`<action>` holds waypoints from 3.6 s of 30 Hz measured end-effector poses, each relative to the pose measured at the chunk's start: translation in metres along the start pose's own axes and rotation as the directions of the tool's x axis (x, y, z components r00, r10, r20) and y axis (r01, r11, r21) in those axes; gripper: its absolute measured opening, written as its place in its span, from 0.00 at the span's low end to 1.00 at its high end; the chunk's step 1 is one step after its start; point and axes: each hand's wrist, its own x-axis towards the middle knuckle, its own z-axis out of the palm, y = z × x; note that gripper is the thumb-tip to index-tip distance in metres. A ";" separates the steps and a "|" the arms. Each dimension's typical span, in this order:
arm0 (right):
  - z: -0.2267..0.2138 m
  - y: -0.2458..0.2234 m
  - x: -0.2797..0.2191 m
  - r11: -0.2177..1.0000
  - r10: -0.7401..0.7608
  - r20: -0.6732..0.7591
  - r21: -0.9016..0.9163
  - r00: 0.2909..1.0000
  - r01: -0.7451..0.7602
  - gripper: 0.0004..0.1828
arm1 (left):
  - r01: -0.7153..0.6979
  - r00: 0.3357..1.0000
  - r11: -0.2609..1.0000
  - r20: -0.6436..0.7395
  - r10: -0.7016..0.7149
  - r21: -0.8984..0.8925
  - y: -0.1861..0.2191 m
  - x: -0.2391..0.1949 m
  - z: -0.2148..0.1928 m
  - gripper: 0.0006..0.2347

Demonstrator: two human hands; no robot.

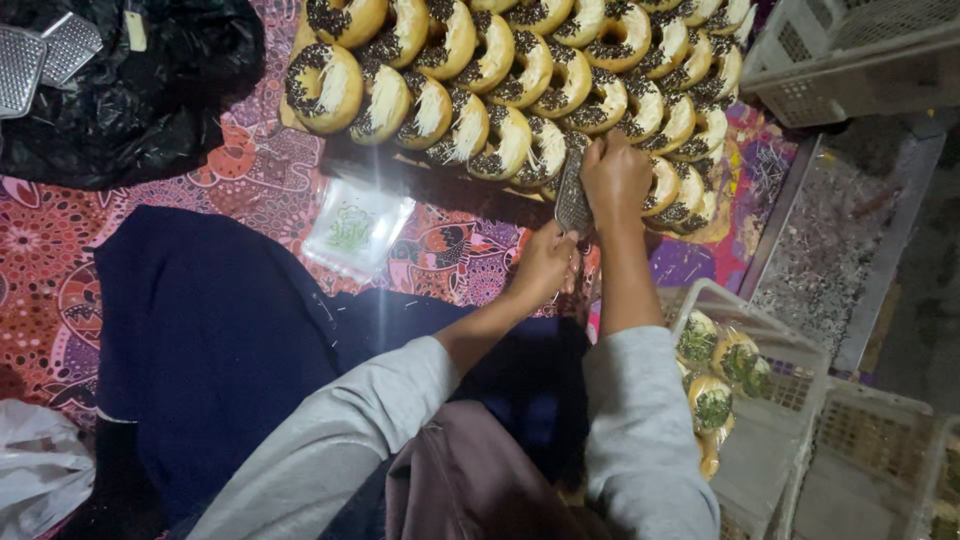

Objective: The person sits on a mat and uses a handheld grater to apply white shreds onto a tray of ring-shaped doughnuts. The person then picks up individual doughnuts, places them into clear plastic bags, and arranges the packaged items into a white crate.

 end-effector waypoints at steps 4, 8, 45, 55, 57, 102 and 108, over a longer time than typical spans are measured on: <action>0.003 0.001 0.001 0.999 0.020 0.032 0.039 0.999 -0.022 0.09 | 0.081 0.997 0.996 -0.017 -0.080 0.042 0.010 -0.036 -0.010 0.08; -0.012 0.011 0.014 0.963 0.192 0.172 0.155 0.966 -0.219 0.14 | 0.141 0.988 0.983 0.049 -0.147 0.119 0.019 -0.089 -0.040 0.09; -0.044 -0.008 -0.007 0.463 0.600 0.475 0.451 0.644 -0.763 0.12 | 0.223 0.974 0.972 -0.046 -0.220 0.070 0.037 -0.162 -0.154 0.07; -0.035 -0.054 -0.001 0.682 0.564 0.393 0.275 0.726 -0.678 0.16 | 0.209 0.977 0.973 -0.071 -0.202 0.102 0.031 -0.159 -0.163 0.08; -0.036 -0.054 0.001 0.710 0.526 0.381 0.296 0.760 -0.639 0.16 | 0.195 0.980 0.976 -0.062 -0.190 0.099 0.029 -0.157 -0.166 0.08; -0.079 0.029 -0.026 0.943 0.166 0.104 0.275 0.981 -0.188 0.13 | 0.011 0.999 1.000 0.053 -0.011 -0.004 0.002 0.011 0.053 0.07; -0.063 0.031 -0.022 0.953 0.162 0.122 0.239 0.979 -0.187 0.16 | 0.027 0.998 0.999 0.054 -0.026 -0.020 0.005 0.008 0.051 0.06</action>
